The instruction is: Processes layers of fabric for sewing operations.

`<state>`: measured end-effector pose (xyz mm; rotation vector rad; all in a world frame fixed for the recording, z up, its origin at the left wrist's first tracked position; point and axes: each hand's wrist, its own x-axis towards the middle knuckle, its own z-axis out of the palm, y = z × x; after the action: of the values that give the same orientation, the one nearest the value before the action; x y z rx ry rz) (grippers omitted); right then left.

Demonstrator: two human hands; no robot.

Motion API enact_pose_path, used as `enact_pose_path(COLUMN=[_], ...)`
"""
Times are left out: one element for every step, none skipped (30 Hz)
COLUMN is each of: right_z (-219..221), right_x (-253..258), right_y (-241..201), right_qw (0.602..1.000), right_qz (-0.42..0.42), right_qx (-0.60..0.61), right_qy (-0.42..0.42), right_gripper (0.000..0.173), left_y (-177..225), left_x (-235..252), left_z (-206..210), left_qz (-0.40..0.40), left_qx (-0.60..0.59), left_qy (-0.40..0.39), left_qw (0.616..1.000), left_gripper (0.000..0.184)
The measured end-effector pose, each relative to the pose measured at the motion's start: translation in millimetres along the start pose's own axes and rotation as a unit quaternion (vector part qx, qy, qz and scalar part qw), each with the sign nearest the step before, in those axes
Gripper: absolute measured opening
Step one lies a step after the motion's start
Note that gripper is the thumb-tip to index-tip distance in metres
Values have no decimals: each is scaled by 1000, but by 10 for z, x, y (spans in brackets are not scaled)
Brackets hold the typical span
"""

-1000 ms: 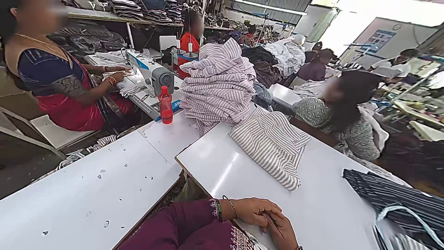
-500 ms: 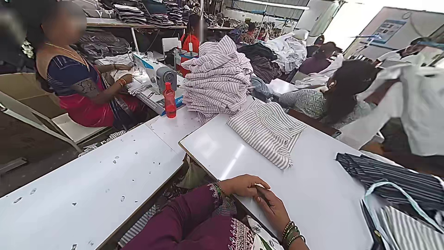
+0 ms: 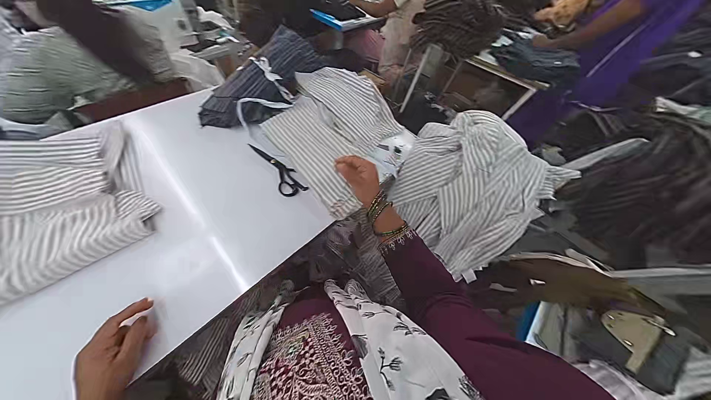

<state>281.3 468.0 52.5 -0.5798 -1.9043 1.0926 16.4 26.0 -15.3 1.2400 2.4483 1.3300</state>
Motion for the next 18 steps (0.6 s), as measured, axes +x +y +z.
enact_pose_path(right_z=[-295, -614, -956, -1299, -1615, -1876, -2088, -2275, -2442, -2575, -2667, -2713, -2691, -2611, -2571, -2582, -2607, -2573], right_x=[25, 30, 7, -33, -66, -90, -99, -103, -106, -120, -146, -195, -298, -469, -684, -895, -1075, -1167], right_y=[142, 245, 291, 283, 266, 255, 273, 323, 406, 455, 432, 345, 204, 39, -89, -144, -81, 73], right_qw=[997, 989, 974, 953, 923, 888, 852, 823, 802, 799, 807, 833, 867, 899, 917, 928, 931, 917], right_qz=[14, 27, 47, 80, 115, 153, 200, 261, 318, 349, 357, 312, 212, 79, -47, -107, -104, -77], right_qx=[-12, -55, -121, -192, -262, -320, -365, -396, -412, -401, -369, -307, -217, -91, 52, 168, 271, 349], right_qy=[72, 135, 184, 221, 257, 293, 316, 314, 293, 280, 291, 337, 395, 422, 394, 314, 219, 175], right_gripper=[26, 28, 32, 39, 49, 63, 78, 91, 93, 81, 58, 38, 23, 11, 16, 18, 34, 59], left_y=[38, 81, 114, 137, 161, 187, 225, 251, 258, 254, 251, 257, 270, 292, 306, 310, 299, 286], left_x=[0, 4, 13, 28, 43, 49, 49, 50, 48, 43, 41, 51, 66, 63, 48, 40, 37, 34], left_z=[0, 10, 30, 53, 79, 98, 106, 112, 120, 125, 129, 138, 151, 151, 158, 170, 156, 137], left_qz=[-7, -13, -16, -17, -18, -22, -30, -37, -43, -47, -48, -48, -44, -42, -44, -48, -51, -57], left_qx=[11, 22, 33, 40, 44, 45, 48, 52, 57, 62, 67, 73, 79, 88, 98, 105, 111, 117], left_qy=[-4, -5, -6, -3, 3, 9, 14, 18, 21, 22, 21, 21, 24, 26, 27, 27, 29, 32], left_qw=[1000, 1000, 999, 999, 999, 999, 998, 998, 997, 997, 996, 996, 996, 995, 994, 993, 992, 991], left_gripper=[37, 36, 35, 34, 34, 33, 33, 32, 31, 32, 32, 32, 33, 33, 33, 33, 33, 33])
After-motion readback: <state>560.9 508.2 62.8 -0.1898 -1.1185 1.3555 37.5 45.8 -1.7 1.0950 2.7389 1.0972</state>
